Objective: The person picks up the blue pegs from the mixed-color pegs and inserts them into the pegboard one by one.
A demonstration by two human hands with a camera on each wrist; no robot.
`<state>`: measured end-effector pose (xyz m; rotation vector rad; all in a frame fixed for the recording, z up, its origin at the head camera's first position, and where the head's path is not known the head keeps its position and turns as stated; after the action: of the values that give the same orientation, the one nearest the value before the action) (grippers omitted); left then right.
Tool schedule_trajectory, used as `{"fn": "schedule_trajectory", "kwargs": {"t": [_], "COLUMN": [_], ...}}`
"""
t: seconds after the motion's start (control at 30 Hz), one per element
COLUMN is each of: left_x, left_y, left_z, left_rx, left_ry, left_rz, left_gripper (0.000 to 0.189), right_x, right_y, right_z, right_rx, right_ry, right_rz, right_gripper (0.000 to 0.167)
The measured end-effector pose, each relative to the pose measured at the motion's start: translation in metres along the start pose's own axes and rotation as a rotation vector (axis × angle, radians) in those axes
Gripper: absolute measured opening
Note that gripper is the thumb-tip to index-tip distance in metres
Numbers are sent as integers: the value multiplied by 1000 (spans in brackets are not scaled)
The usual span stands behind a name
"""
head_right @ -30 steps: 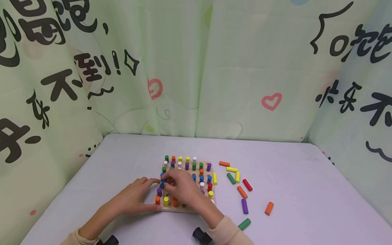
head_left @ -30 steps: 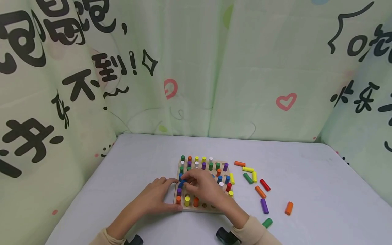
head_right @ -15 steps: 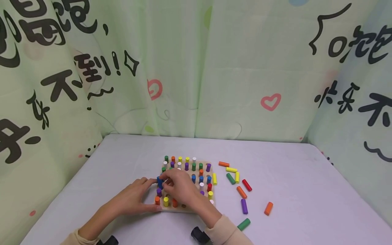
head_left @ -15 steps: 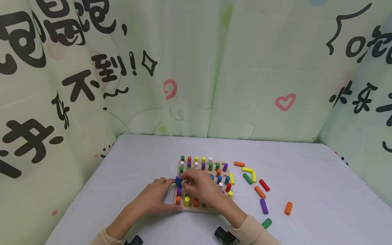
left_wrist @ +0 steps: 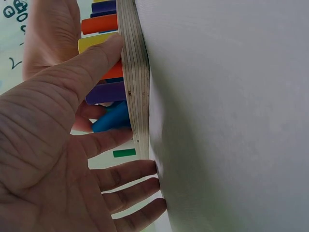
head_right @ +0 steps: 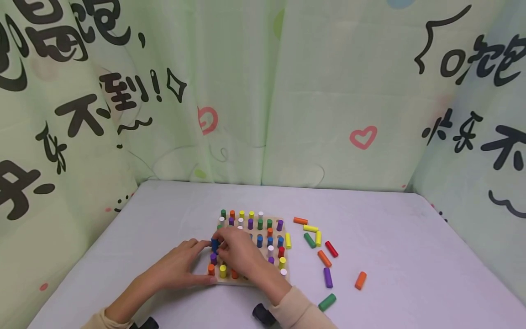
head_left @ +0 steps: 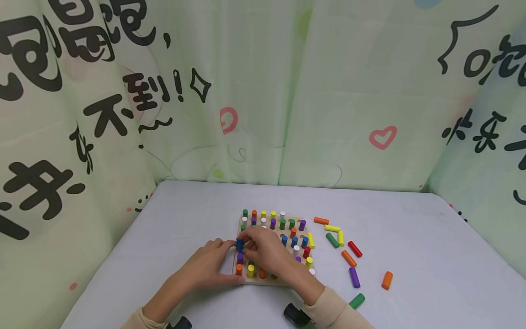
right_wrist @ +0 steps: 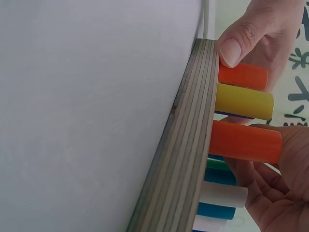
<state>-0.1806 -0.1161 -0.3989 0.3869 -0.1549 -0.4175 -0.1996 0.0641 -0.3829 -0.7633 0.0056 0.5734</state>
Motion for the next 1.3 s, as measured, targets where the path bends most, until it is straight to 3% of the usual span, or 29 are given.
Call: {"fn": "schedule_trajectory", "kwargs": {"t": [0.83, 1.1, 1.3], "left_x": [-3, -3, -3], "left_y": [-1, 0, 1], "left_z": [-2, -3, -1], "left_rx": [19, 19, 16], "left_ry": [4, -14, -21], "left_rz": [-27, 20, 37], "left_gripper": [90, 90, 90], "right_x": [7, 23, 43], "right_y": [1, -4, -2], "right_z": [1, 15, 30], "right_rx": [-2, -72, -105], "right_ry": [60, 102, 178], "right_rz": [46, 6, -34], "right_gripper": [13, 9, 7]}}
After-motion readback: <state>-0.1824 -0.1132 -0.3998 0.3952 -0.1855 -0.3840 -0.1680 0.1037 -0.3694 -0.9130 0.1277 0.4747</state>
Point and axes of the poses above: each hand's wrist, its own x-axis away from the middle knuckle, its own z-axis out of the back of the hand, y = z × x, the point moved 2 cm from there along -x, towards the middle knuckle, and after that the axes turned 3 degrees about -x, right-handed, at the moved point
